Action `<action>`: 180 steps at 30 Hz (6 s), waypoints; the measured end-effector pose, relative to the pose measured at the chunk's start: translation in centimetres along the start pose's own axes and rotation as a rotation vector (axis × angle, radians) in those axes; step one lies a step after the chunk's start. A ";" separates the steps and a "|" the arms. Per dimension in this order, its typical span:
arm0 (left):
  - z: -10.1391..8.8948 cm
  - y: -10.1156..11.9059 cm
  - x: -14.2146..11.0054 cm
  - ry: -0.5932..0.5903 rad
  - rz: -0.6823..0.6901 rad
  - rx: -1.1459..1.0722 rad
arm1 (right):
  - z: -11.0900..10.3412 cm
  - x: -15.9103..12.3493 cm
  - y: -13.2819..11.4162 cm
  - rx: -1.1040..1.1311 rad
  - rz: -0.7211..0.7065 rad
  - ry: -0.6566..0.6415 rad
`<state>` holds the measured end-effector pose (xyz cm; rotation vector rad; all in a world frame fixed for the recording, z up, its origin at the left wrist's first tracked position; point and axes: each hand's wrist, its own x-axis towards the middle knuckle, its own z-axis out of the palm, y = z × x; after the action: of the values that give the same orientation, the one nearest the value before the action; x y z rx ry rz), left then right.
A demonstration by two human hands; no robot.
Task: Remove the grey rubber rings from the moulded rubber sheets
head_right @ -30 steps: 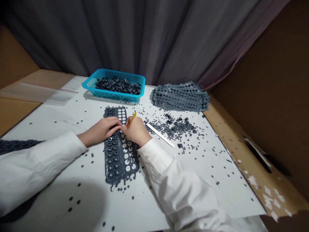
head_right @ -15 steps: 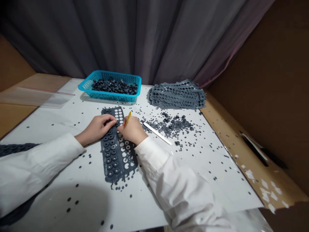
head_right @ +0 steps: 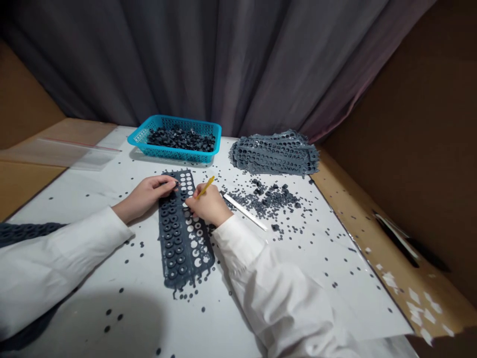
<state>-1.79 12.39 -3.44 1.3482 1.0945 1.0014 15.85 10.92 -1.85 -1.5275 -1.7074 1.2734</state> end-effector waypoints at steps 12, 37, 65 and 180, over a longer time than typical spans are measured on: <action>-0.4 2.0 -1.0 -0.128 -0.210 -0.502 | -1.1 -0.7 -1.2 0.104 -0.070 -0.029; -0.2 1.6 -1.0 -0.120 -0.298 -0.450 | -1.1 -1.1 -1.9 0.257 -0.443 0.063; -0.2 1.2 -1.1 -0.227 -0.158 -0.159 | -0.3 -1.1 -1.2 0.034 -0.640 0.095; 0.2 1.0 0.9 -0.397 0.534 1.150 | 0.2 -0.2 0.5 -0.150 -0.211 0.191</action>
<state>-1.35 13.28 -2.45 2.7318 1.0254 0.3388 16.00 10.62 -2.33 -1.4548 -1.8159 0.8822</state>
